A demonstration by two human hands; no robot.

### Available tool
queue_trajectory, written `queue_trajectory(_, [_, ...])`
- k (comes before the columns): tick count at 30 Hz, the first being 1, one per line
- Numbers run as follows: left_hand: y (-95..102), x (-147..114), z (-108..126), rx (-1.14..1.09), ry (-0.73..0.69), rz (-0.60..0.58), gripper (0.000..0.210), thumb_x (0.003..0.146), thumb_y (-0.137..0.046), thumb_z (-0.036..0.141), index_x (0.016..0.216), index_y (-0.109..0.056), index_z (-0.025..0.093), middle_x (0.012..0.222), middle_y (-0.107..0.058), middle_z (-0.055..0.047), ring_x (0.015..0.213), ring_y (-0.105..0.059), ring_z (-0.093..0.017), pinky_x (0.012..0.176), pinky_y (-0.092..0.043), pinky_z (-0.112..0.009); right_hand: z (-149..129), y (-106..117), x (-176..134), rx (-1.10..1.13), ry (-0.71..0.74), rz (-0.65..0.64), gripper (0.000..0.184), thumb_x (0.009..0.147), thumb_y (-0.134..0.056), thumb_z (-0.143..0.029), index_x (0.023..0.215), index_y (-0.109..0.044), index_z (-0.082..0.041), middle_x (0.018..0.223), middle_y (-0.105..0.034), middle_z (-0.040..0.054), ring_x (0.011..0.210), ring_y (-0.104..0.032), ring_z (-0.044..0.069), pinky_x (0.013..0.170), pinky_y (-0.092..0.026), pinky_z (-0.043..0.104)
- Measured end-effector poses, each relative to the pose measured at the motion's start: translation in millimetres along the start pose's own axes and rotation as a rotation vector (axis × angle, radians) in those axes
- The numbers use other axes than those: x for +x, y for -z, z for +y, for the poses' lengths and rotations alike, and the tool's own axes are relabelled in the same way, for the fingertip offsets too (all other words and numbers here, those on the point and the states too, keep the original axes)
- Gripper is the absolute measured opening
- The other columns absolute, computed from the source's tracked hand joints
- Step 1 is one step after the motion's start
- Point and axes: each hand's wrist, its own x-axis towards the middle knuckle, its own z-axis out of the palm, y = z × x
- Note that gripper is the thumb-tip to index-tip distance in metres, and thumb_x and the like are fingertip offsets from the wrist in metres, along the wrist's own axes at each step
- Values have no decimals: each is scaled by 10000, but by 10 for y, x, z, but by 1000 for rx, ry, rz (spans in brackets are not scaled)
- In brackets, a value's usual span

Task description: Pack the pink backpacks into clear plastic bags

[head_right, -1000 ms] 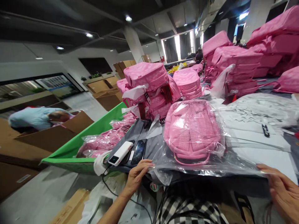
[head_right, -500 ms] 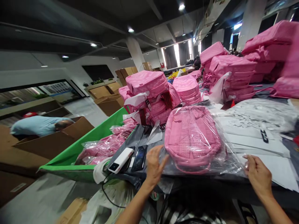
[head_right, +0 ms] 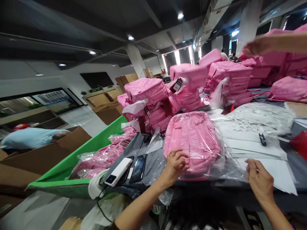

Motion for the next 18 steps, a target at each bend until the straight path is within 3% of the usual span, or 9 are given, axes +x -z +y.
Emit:
queue_trajectory(5, [-28,268,-106,-194,304,-151,245,743,-834,249,568,-667,208,968,-770,-46,1017,-641,-262,989,-393,-447,59,-17,100,46,-90,-122,533,711,-516,-785,769,-584,-260,486,-496,-19,384,-472,195,432,-393,353])
queue_trajectory(10, [-86,299,-177,-268,289,-136,218,698,-806,279,537,-671,223,908,-773,-48,919,-657,-253,895,-421,-388,137,74,299,-80,-29,-296,591,725,-469,-810,750,-596,-234,493,-559,6,401,-514,196,429,-418,327])
queue_trajectory(13, [-91,264,-192,-281,256,-133,183,713,-755,332,568,-699,236,884,-766,-56,904,-659,-265,856,-439,-376,200,442,542,-267,47,-225,598,784,-391,-768,776,-630,-219,595,-631,42,476,-572,208,495,-475,337])
queue_trajectory(18, [-64,261,-259,-247,240,-212,320,780,-643,464,558,-670,235,921,-751,-75,925,-654,-287,863,-459,-394,284,1344,1065,-591,58,129,408,837,-465,-536,901,-700,-208,957,-683,125,861,-643,280,736,-494,379])
